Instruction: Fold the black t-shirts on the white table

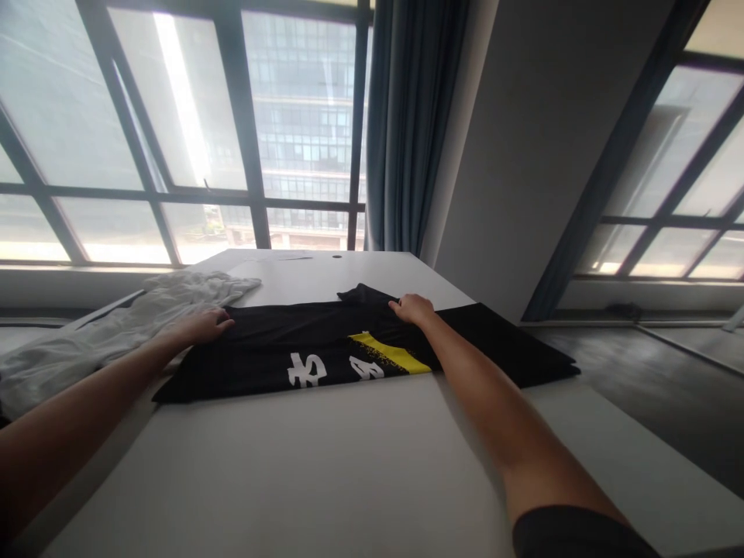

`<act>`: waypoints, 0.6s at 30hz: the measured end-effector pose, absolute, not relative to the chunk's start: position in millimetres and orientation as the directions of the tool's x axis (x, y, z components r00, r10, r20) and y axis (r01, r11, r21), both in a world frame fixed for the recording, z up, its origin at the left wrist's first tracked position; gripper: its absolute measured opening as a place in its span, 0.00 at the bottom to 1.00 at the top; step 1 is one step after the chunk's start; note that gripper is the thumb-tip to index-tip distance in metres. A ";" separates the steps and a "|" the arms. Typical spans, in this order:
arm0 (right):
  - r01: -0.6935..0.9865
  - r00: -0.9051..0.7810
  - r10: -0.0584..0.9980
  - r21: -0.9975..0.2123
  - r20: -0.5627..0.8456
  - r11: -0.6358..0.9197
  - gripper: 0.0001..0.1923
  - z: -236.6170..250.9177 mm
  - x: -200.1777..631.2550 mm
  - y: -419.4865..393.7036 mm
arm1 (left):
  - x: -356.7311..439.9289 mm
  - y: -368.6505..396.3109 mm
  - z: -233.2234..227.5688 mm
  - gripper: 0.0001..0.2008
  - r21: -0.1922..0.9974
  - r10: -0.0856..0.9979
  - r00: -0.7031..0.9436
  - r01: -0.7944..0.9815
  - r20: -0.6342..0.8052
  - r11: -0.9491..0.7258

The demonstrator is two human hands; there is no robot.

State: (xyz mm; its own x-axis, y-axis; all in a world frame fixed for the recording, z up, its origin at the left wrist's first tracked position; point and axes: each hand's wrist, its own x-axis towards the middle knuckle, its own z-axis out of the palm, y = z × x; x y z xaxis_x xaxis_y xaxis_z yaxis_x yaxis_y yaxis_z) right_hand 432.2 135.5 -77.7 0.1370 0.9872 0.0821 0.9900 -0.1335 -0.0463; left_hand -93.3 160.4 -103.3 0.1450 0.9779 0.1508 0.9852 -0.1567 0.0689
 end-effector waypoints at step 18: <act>0.960 0.070 0.995 -0.277 0.072 -0.047 0.41 -113.2 405.9 339.2 | -97.1 258.7 -110.6 0.24 0.064 0.984 0.175 0.982 0.028 -0.176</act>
State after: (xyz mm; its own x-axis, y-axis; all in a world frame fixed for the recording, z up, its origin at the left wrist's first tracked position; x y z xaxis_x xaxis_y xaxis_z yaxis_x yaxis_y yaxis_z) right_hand 405.9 339.2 -113.2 0.0698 0.9949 0.0723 0.9596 -0.0471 -0.2773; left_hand -97.1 258.7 -110.6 0.1748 0.9842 0.0278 0.9823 -0.1763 0.0636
